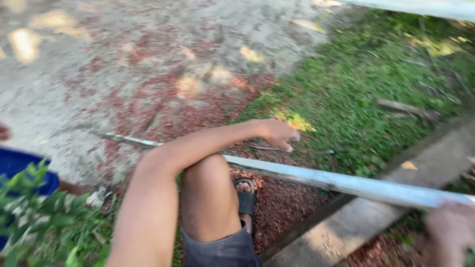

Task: Sanding a long white boat component using a piece of sandpaper

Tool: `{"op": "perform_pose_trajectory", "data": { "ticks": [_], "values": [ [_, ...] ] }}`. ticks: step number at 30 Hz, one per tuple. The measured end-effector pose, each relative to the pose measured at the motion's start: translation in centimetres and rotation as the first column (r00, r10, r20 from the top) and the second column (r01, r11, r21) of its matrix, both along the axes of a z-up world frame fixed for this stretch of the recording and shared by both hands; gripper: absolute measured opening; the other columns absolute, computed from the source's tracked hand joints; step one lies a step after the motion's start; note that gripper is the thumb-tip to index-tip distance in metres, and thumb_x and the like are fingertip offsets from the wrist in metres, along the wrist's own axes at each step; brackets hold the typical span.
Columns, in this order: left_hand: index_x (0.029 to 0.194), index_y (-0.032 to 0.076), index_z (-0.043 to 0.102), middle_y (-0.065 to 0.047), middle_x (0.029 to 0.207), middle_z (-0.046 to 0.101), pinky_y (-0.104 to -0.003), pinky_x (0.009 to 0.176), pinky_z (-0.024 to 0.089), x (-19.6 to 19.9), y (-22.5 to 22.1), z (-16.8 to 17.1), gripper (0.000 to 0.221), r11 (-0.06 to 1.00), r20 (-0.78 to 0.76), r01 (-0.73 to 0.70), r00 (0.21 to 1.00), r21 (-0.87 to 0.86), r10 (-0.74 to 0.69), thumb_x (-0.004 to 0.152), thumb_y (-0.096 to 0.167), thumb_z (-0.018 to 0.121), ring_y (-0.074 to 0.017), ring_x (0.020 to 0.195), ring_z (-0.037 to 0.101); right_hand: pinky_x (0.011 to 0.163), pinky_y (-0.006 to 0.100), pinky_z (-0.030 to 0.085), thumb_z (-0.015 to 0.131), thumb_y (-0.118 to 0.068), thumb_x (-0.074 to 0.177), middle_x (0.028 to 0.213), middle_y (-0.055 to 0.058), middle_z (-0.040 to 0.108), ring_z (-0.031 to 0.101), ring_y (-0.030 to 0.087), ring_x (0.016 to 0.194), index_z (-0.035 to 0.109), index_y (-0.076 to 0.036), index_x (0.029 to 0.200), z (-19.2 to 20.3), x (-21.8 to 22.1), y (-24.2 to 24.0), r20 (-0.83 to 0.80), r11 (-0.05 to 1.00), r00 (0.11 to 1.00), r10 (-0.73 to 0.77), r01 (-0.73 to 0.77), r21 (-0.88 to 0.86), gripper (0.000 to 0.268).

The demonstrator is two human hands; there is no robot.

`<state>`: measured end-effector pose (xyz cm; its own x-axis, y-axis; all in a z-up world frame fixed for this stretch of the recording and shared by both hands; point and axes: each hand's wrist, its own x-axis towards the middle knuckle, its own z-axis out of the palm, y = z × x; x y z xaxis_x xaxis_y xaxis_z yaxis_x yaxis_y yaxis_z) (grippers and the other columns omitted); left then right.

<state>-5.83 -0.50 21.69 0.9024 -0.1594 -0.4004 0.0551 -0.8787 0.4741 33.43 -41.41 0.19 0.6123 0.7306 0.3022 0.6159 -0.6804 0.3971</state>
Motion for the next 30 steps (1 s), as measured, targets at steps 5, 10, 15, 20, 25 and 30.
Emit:
{"op": "perform_pose_trajectory", "data": {
  "ticks": [5,10,15,20,25,30],
  "values": [
    [0.122,0.005,0.040,-0.016,0.117,0.050,-0.043,0.081,0.040,2.3,-1.2,-0.9,0.062,0.983,0.178,0.130,0.978,-0.131,-0.106,0.077,0.047,0.046,-0.0328,0.105,0.048,0.093,0.045,0.023,0.040,-0.033,0.071,0.128,0.008,0.045,0.035,0.025,0.123,0.060,-0.020,0.102,8.0,-15.0,7.7,-0.008,0.930,0.981,-0.194,0.181,-0.321,0.039],
    [0.134,0.010,0.015,-0.013,0.103,0.057,-0.037,0.068,0.043,4.1,-3.2,2.1,0.071,0.998,-0.256,-0.027,0.967,-0.050,0.013,0.078,0.039,0.048,-0.0282,0.084,0.057,0.084,0.060,0.031,0.032,-0.010,0.077,0.123,0.037,0.029,0.032,0.050,0.112,0.040,0.011,0.115,15.4,-26.7,15.3,-0.221,0.982,0.974,0.049,-0.088,-0.169,0.044],
    [0.134,0.005,0.003,-0.022,0.120,0.039,-0.041,0.085,0.041,3.7,-2.1,-6.7,0.083,0.952,-0.396,0.256,0.902,0.169,-0.172,0.079,0.045,0.051,-0.0339,0.109,0.045,0.088,0.048,0.032,0.028,-0.018,0.081,0.118,0.033,0.037,0.042,0.043,0.103,0.027,0.016,0.121,17.6,-35.6,19.2,-0.351,0.973,0.929,0.116,-0.035,0.227,0.052],
    [0.131,0.007,0.012,-0.013,0.132,0.030,-0.032,0.098,0.035,4.9,1.2,-9.5,0.068,0.922,-0.378,0.364,0.878,0.131,-0.293,0.079,0.025,0.052,-0.0210,0.121,0.037,0.104,0.048,0.024,0.046,-0.047,0.072,0.134,0.021,0.038,0.034,0.035,0.127,0.041,0.003,0.126,17.1,-38.1,19.0,-0.430,0.903,0.851,0.302,-0.110,0.415,0.074],
    [0.135,0.022,0.007,0.003,0.137,0.025,-0.032,0.102,0.034,7.0,3.5,-9.9,0.062,0.726,-0.507,0.392,0.859,0.565,-0.069,0.079,0.029,0.034,-0.0148,0.121,0.041,0.098,0.055,0.007,0.007,-0.045,0.086,0.141,0.015,0.000,0.003,0.030,0.128,-0.001,0.000,0.133,24.5,-26.5,14.7,-0.771,0.972,0.598,-0.217,0.056,-0.230,0.065],
    [0.129,0.028,0.018,0.001,0.123,0.045,-0.034,0.096,0.041,3.5,5.7,-14.5,0.056,0.718,-0.571,0.394,0.821,0.574,0.005,0.077,0.030,0.036,-0.0138,0.113,0.051,0.099,0.054,0.014,0.026,-0.042,0.088,0.135,0.015,0.024,0.024,0.031,0.123,0.016,-0.002,0.131,14.7,-12.0,6.0,-0.557,0.897,0.801,-0.219,0.390,0.209,0.059]
  ]
}}
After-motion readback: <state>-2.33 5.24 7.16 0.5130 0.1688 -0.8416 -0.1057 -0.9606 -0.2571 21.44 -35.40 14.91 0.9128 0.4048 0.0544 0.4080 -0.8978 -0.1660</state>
